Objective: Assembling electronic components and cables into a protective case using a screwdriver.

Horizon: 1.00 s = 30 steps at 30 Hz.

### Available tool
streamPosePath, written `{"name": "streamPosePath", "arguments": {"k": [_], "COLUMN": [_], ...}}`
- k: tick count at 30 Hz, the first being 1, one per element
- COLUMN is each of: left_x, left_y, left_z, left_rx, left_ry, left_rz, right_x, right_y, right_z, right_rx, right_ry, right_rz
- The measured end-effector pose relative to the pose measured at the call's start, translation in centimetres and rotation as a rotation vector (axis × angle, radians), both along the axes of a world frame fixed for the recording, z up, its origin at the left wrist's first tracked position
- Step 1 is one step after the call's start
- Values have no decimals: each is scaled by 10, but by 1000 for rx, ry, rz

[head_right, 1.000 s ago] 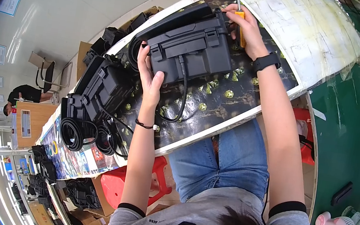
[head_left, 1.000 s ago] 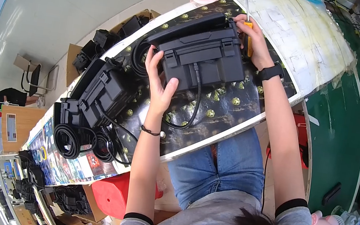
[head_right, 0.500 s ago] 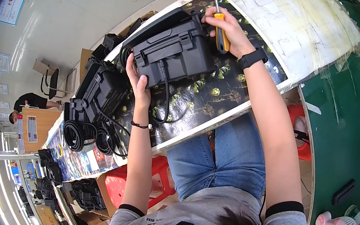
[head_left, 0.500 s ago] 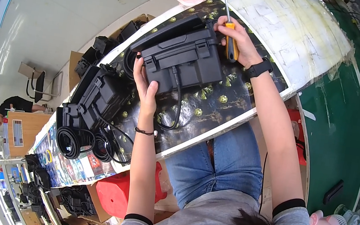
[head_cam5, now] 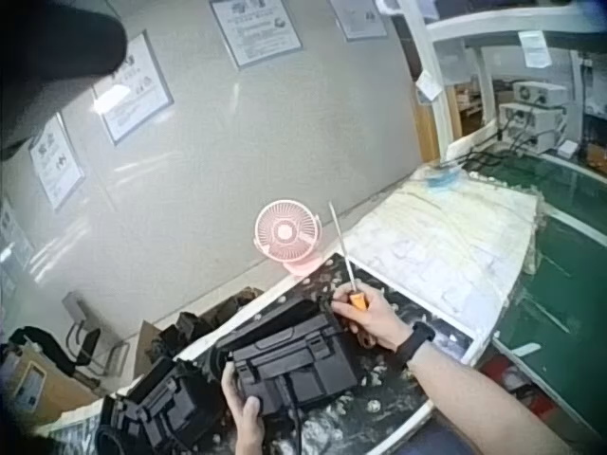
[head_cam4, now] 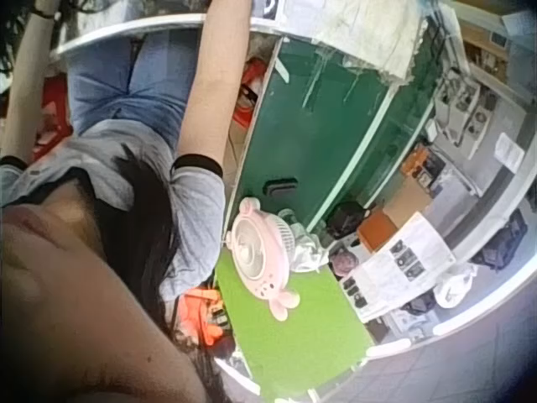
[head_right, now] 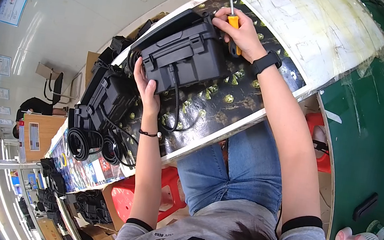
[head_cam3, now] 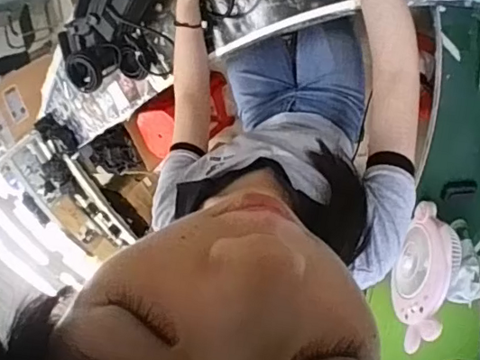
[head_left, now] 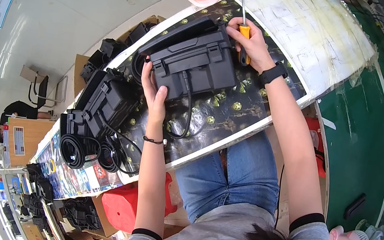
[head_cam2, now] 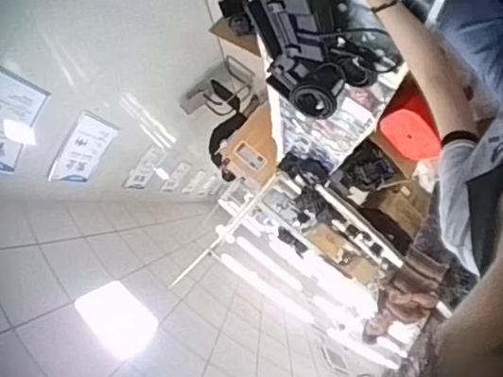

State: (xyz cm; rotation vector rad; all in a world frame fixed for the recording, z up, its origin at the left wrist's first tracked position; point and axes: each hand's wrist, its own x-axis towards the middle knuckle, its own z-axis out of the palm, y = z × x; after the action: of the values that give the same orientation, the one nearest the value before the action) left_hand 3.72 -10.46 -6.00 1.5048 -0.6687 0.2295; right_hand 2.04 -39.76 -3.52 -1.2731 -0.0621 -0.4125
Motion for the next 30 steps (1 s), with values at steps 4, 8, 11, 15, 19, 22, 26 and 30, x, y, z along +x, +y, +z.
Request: {"name": "streamPosePath", "arguments": {"k": [4,8,11,15,19,22,26,30], "left_x": [-3,-14,-10,-6,-3,0,3,4], "left_y": [-9,-23,-40,-75,-85,-81,-79,-81], "left_z": [14,51,85,100,98,97,98,98], "left_rx": [37,274,498,830,1024,1022,987,972], "left_ry": [13,-221,-565,-566,-543,-556,-526,-521], "left_rz": [46,395,325,285,336,281,234,244], "right_x": [10,17,18,18,21,22,23,22], "right_y": [6,7,6,3,3,2,2,2], "right_z": [-6,-10,-13,-15,-18,-21,-22,-22], "right_rx": [-171,-265,-268,-282,-261,-251,-263,-265], "right_ry": [-2,46,134,134,108,97,84,84], "right_rz": [-229,-364,-407,-378,-385,-377,-388,-400]}}
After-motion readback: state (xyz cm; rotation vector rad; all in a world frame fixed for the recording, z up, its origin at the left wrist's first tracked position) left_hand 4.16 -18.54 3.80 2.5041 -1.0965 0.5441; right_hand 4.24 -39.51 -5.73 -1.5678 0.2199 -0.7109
